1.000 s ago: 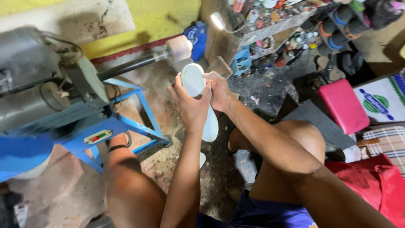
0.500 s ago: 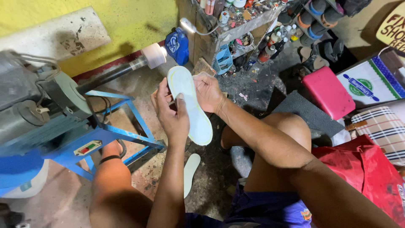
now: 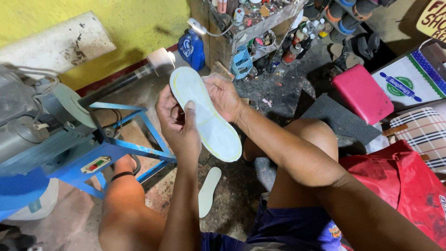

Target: The person holds white shoe soles against a spinning sanding wheel on a machine, rotating the pieces to sand the edges.

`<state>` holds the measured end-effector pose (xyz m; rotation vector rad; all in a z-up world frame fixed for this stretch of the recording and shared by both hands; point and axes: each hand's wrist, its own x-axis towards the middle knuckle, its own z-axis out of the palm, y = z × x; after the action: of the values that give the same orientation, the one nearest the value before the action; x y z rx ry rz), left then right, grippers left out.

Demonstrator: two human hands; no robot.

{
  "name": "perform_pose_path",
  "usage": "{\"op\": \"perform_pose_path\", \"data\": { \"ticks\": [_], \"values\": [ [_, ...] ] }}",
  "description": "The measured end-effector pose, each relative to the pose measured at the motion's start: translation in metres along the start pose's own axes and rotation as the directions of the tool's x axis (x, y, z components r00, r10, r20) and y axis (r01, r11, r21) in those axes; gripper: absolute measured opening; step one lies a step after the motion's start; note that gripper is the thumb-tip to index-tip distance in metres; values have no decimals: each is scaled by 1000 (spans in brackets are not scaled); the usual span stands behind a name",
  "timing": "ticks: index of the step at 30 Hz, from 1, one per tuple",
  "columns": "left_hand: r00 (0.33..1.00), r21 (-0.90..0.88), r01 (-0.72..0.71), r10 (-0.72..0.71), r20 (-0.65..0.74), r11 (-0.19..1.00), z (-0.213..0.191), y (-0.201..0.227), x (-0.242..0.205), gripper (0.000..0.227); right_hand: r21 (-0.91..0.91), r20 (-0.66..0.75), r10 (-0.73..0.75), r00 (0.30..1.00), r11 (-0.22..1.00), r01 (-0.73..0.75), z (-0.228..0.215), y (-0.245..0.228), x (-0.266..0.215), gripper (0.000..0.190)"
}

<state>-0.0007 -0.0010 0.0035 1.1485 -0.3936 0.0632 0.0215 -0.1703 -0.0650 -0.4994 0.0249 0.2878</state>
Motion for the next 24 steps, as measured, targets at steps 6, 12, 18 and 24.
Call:
{"op": "perform_pose_path", "data": {
  "ticks": [6, 12, 18, 24],
  "values": [
    [999, -31, 18, -19, -40, 999, -10, -21, -3, 50, -162, 19, -57, 998, 985, 59, 9, -1, 3, 49],
    [920, -271, 202, -277, -276, 941, -48, -99, 8, 50, -522, -186, 129, 974, 827, -210, 36, -5, -12, 59],
    [738, -616, 357, -616, -274, 703, -74, -156, 10, 40, -451, -315, 337, 887, 769, -453, 58, 9, -29, 55],
    [685, -734, 381, -705, -185, 563, -74, -193, 31, 35, -466, -382, 233, 894, 787, -404, 46, 22, -14, 48]
  ]
}}
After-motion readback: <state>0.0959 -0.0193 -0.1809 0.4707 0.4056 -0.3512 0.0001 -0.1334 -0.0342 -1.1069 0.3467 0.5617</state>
